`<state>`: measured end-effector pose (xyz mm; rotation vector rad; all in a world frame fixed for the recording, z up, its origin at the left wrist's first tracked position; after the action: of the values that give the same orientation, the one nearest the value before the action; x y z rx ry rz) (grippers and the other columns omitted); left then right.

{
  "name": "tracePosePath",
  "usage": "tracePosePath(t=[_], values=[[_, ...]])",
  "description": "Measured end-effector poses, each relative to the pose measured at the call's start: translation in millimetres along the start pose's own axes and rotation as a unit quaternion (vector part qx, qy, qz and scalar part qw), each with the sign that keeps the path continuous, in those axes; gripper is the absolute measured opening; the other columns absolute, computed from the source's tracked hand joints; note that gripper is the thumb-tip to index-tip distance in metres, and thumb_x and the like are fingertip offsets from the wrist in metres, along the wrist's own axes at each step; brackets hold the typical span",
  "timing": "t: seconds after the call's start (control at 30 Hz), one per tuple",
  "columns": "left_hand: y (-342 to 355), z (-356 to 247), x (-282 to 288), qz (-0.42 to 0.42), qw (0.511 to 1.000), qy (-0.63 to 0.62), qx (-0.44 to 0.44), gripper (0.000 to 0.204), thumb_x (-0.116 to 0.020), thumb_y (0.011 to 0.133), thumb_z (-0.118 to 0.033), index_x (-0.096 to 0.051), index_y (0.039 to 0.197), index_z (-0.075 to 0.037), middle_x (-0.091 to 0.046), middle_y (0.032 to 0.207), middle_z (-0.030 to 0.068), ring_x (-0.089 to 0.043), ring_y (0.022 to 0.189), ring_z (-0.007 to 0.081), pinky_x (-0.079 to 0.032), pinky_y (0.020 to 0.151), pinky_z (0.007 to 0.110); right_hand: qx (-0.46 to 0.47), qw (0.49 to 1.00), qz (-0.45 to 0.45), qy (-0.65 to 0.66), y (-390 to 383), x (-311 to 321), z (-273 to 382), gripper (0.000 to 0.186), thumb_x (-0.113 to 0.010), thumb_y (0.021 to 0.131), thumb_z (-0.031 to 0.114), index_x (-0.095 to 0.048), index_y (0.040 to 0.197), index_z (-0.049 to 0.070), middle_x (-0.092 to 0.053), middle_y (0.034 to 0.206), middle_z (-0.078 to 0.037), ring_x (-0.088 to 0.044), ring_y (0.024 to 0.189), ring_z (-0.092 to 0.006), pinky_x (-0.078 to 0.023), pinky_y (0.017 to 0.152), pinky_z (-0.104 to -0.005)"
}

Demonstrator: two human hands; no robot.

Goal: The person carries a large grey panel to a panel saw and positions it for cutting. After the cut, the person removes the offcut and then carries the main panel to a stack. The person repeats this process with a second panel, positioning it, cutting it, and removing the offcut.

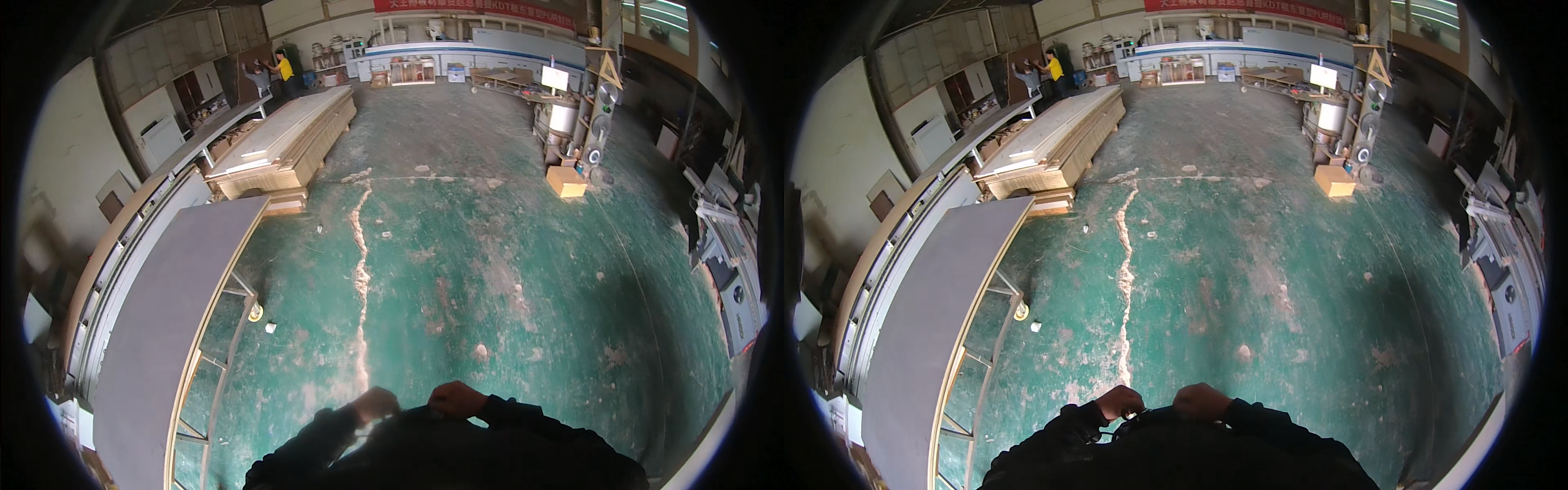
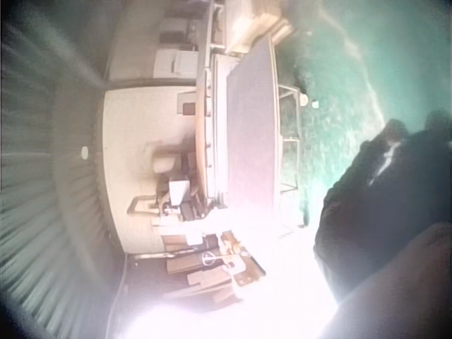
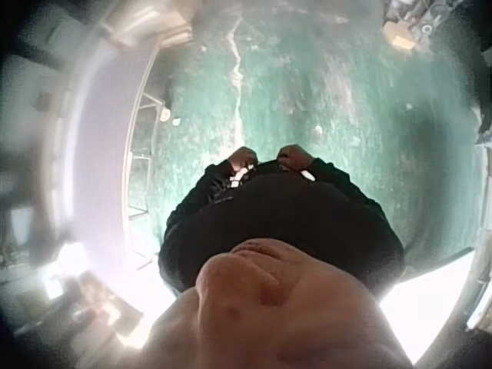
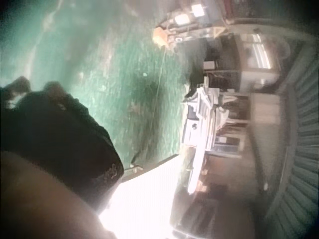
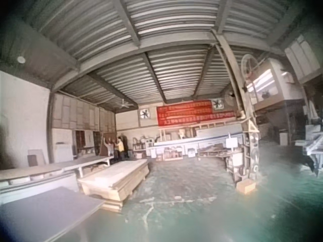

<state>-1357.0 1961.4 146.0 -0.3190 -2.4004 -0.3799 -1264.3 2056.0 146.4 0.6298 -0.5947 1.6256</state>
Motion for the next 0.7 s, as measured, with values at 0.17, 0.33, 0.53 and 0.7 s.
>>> tracePosePath(t=[0.17, 0.33, 0.53, 0.7], values=[[14, 92, -8, -0.011, 0.943, -0.177, 0.283, 0.012, -0.062, 0.084, -0.016, -0.067, 0.090, -0.006, -0.064, 0.080, 0.0103, -0.065, 0.076, 0.0258, -0.049, 0.066, 0.036, -0.054, 0.995, 0.030, 0.080, 24, 23, -53, 0.030, -0.057, 0.091, 0.030, -0.068, 0.099, 0.003, -0.068, 0.092, -0.015, -0.067, 0.087, -0.0307, -0.053, 0.081, -0.0398], [44, 114, -9, 0.042, 0.978, -0.056, 0.195, 0.015, -0.063, 0.083, -0.018, -0.067, 0.093, -0.008, -0.063, 0.080, 0.0110, -0.064, 0.077, 0.0282, -0.049, 0.067, 0.038, -0.074, 0.992, 0.049, 0.095, 42, 36, -83, 0.031, -0.058, 0.090, 0.031, -0.069, 0.099, 0.004, -0.070, 0.093, -0.014, -0.067, 0.087, -0.0300, -0.053, 0.081, -0.0387], [85, 93, 41, -0.014, 0.999, 0.018, 0.042, 0.014, -0.064, 0.077, -0.021, -0.065, 0.083, -0.008, -0.060, 0.073, 0.0105, -0.063, 0.074, 0.0303, -0.049, 0.064, 0.042, -0.079, 0.983, 0.078, 0.143, 74, 67, -93, 0.032, -0.059, 0.092, 0.033, -0.072, 0.102, 0.006, -0.072, 0.090, -0.010, -0.068, 0.082, -0.0234, -0.053, 0.078, -0.0362], [99, 87, 75, 0.003, 0.991, 0.132, 0.036, 0.013, -0.064, 0.075, -0.020, -0.065, 0.079, -0.008, -0.060, 0.071, 0.0101, -0.063, 0.071, 0.0313, -0.049, 0.063, 0.043, -0.106, 0.971, 0.079, 0.200, 98, 94, -92, 0.025, -0.068, 0.088, 0.027, -0.073, 0.095, 0.005, -0.070, 0.081, -0.007, -0.066, 0.075, -0.0152, -0.053, 0.071, -0.0309]])
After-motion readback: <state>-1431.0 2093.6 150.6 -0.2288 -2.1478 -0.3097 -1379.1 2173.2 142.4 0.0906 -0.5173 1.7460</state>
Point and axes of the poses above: each hand's wrist, its own y-axis towards the middle knuckle, its own x-axis out of the back of the hand, z = x × y, the point moved 10 cm from there along y, towards the middle knuckle
